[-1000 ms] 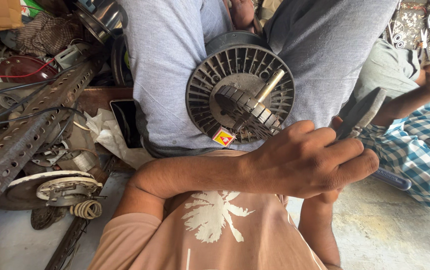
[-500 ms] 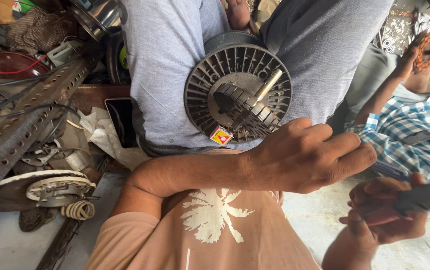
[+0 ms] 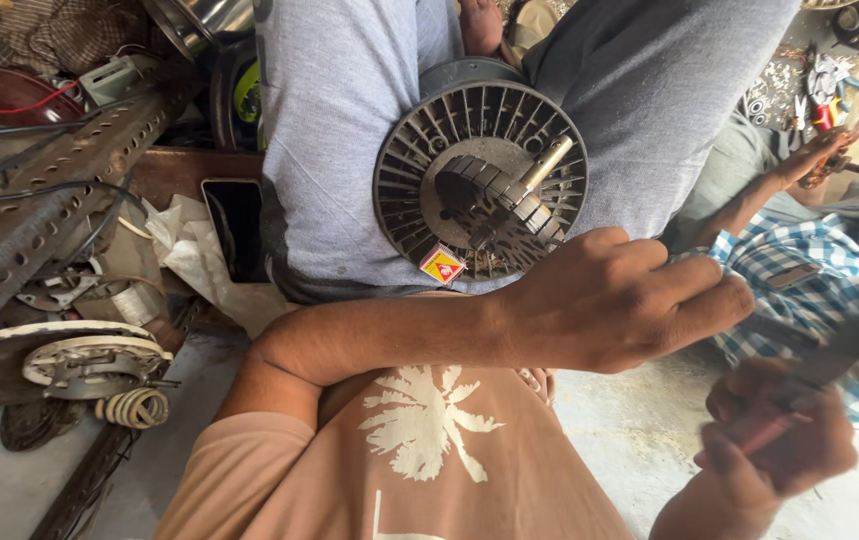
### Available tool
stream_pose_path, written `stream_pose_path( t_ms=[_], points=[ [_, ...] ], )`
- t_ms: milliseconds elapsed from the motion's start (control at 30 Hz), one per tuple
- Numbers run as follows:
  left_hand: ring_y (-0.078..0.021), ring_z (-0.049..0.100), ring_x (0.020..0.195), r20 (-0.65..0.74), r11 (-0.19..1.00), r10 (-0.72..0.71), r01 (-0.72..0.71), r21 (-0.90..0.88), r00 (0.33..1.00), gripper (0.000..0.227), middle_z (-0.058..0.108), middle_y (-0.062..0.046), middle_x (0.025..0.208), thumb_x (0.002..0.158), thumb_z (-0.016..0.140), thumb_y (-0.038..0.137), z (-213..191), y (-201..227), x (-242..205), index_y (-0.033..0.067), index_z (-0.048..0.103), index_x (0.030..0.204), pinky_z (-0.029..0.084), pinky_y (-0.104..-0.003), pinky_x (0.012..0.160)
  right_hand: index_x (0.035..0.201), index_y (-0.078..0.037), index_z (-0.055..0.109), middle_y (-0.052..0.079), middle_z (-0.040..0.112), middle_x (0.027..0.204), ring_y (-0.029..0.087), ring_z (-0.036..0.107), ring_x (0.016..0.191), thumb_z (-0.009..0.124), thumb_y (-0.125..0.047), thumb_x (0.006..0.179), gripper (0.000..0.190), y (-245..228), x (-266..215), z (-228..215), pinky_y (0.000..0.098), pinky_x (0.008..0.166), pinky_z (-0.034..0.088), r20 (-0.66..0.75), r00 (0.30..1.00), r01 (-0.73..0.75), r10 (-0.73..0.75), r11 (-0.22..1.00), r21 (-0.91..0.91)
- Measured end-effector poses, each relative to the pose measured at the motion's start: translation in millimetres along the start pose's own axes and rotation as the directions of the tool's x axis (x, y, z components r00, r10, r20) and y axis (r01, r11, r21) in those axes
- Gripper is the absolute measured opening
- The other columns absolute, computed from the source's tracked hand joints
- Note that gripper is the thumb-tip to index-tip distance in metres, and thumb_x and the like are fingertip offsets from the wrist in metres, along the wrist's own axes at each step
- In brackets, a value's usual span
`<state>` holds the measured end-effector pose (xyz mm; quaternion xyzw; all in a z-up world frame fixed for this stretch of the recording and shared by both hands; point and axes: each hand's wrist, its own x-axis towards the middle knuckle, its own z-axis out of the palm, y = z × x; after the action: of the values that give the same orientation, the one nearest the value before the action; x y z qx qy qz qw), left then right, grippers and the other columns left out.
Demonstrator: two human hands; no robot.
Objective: The person is repairing an electric motor rotor by hand. They use pliers to hold the rotor steady and a screwdriver to pry and adjust the copper windings. The person also uses a hammer to tap the rotor components into place.
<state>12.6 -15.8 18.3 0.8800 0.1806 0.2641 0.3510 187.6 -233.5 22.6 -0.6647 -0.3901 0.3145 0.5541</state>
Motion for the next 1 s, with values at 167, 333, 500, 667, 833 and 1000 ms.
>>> stream_pose_path(
  t_ms=[167, 333, 500, 667, 833, 1000],
  points=[
    [-0.0104, 0.058, 0.059, -0.055, 1.000, -0.008, 0.007, -0.021, 0.998, 0.017, 0.059, 0.001, 0.087, 0.106, 0.057, 0.021, 4, 0, -2, 0.0131, 0.057, 0.122, 0.044, -0.032, 0.047, 0.141, 0.003, 0.044, 0.015, 0.064, 0.110, 0.013, 0.064, 0.075, 0.076, -0.009, 0.074, 0.075, -37, 11, -7, 0.0219, 0.060, 0.051, 0.003, 0.997, -0.072, 0.072, 0.997, 0.028],
    [-0.0083, 0.054, 0.055, -0.107, 1.000, 0.004, -0.007, -0.023, 0.994, 0.012, 0.064, -0.002, 0.088, 0.112, 0.051, 0.018, 25, -1, -5, 0.0124, 0.056, 0.122, 0.042, -0.030, 0.042, 0.142, 0.002, 0.044, 0.015, 0.063, 0.114, 0.014, 0.064, 0.078, 0.076, -0.009, 0.075, 0.075, -50, 11, -21, 0.0217, 0.062, 0.052, -0.001, 0.995, -0.098, 0.098, 0.995, -0.033],
    [-0.0084, 0.058, 0.058, -0.169, 0.991, -0.011, -0.012, -0.135, 0.986, 0.014, 0.068, -0.005, 0.097, 0.117, 0.043, 0.019, 36, -6, -5, 0.0150, 0.054, 0.124, 0.045, -0.028, 0.043, 0.143, 0.001, 0.045, 0.015, 0.062, 0.117, 0.014, 0.064, 0.081, 0.077, -0.010, 0.076, 0.076, -48, 25, -32, 0.0215, 0.063, 0.052, -0.002, 0.996, -0.087, 0.087, 0.995, -0.041],
    [-0.0108, 0.061, 0.059, -0.161, 0.981, -0.024, -0.009, -0.196, 0.987, 0.013, 0.070, -0.005, 0.093, 0.113, 0.051, 0.022, 26, -10, -1, 0.0147, 0.057, 0.123, 0.046, -0.030, 0.041, 0.145, 0.000, 0.045, 0.015, 0.062, 0.121, 0.014, 0.065, 0.083, 0.077, -0.010, 0.077, 0.076, -45, 35, -31, 0.0213, 0.064, 0.053, -0.016, 0.998, -0.055, 0.055, 0.998, -0.021],
    [-0.0128, 0.069, 0.067, -0.178, 0.952, -0.073, 0.016, -0.306, 0.981, 0.024, 0.071, -0.004, 0.099, 0.112, 0.058, 0.023, 9, -10, -7, 0.0132, 0.056, 0.133, 0.053, -0.030, 0.053, 0.146, -0.001, 0.045, 0.014, 0.061, 0.124, 0.014, 0.065, 0.086, 0.078, -0.010, 0.077, 0.076, -50, 33, -26, 0.0212, 0.066, 0.053, -0.019, 0.998, -0.053, 0.053, 0.998, -0.025],
    [-0.0159, 0.071, 0.070, -0.178, 0.950, -0.069, 0.010, -0.312, 0.982, 0.029, 0.072, -0.006, 0.106, 0.109, 0.063, 0.020, 3, -9, -5, 0.0104, 0.055, 0.136, 0.055, -0.031, 0.055, 0.147, -0.002, 0.045, 0.014, 0.060, 0.128, 0.014, 0.065, 0.089, 0.078, -0.011, 0.078, 0.076, -59, 28, -26, 0.0210, 0.067, 0.054, -0.033, 0.997, -0.064, 0.063, 0.997, -0.036]
  ],
)
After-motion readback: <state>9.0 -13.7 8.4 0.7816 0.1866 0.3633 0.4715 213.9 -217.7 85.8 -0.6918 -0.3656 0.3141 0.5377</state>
